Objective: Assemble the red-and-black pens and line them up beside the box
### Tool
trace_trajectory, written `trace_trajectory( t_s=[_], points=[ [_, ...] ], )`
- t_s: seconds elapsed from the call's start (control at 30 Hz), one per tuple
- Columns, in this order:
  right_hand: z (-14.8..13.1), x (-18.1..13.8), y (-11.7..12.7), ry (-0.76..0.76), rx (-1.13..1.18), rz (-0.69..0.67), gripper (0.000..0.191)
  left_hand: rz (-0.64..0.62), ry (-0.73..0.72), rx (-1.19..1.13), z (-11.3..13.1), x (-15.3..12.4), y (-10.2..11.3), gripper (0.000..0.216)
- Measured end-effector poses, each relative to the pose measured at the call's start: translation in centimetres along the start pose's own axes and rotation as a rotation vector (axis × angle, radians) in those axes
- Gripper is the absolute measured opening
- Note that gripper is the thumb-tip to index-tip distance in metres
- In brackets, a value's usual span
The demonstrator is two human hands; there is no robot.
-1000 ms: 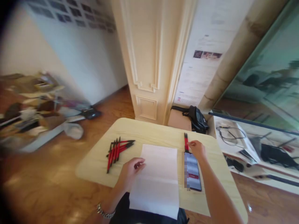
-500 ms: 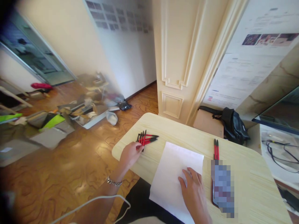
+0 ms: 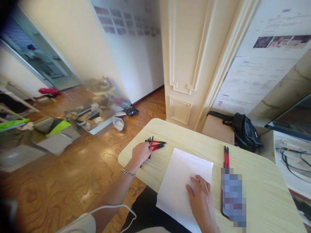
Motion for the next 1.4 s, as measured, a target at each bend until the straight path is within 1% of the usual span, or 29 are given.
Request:
trace_trajectory(
  t_s=[0.2,0.3,0.37,0.43,0.5,0.53,0.6,0.67,0.73,0.8,0.9,1.07,1.2,1.4],
  points=[
    [-0.1,0.0,0.1,-0.002,0.014,0.012,0.038,-0.017,0.0,0.005,0.5,0.7,-0.1,0.033],
    [0.0,0.1,0.2,-0.003,0.031,0.027,0.038,-0.018,0.0,0.0,0.7,0.5,0.6,0.034],
    [-0.1,0.1,0.2,-0.006,0.038,0.023,0.037,-0.013,-0.019,-0.013,1.0,-0.2,1.2,0.035],
    [-0.3,0.3,0.4,-0.017,0.041,0.016,0.035,-0.011,-0.066,-0.044,1.9,-1.7,1.5,0.036],
    [-0.6,0.5,0.7,-0.038,0.035,0.006,0.033,-0.033,-0.148,-0.128,3.6,-4.0,1.0,0.039],
    [-0.8,0.6,0.8,-0.048,0.031,-0.009,0.032,-0.049,-0.185,-0.176,4.6,-5.3,0.5,0.038],
    [-1.2,0.9,1.2,-0.075,0.023,-0.015,0.03,-0.043,-0.244,-0.24,6.6,-7.9,-0.3,0.034],
    [-1.5,1.3,1.6,-0.095,0.024,-0.017,0.029,-0.096,-0.318,-0.274,8.7,-10.3,-1.6,0.033],
    [-1.8,1.6,2.0,-0.117,0.033,-0.023,0.029,-0.143,-0.347,-0.261,10.4,-12.0,-2.7,0.031],
    [-1.8,1.8,2.2,-0.138,0.034,-0.023,0.028,-0.179,-0.357,-0.239,11.6,-12.9,-3.4,0.031],
    [-1.9,2.0,2.5,-0.154,0.031,-0.013,0.028,-0.209,-0.361,-0.218,12.8,-13.3,-3.8,0.033],
    [-1.6,2.2,2.5,-0.163,0.022,-0.012,0.029,-0.207,-0.368,-0.205,13.6,-13.2,-4.2,0.035],
    [-1.5,2.2,2.5,-0.165,0.025,0.0,0.029,-0.203,-0.377,-0.215,13.7,-13.1,-4.4,0.038],
    [-1.5,2.5,2.5,-0.179,0.023,-0.001,0.03,-0.183,-0.384,-0.298,13.3,-12.9,-3.9,0.04]
  ],
)
Point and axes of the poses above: each hand's wrist, its own x-axis towards the middle knuckle, its own y-axis out of the back of the hand, z = x × y, the point moved 8 cm from there along x, towards the middle knuckle, and after that the axes turned 13 degrees about z, right-handed, at the moved point
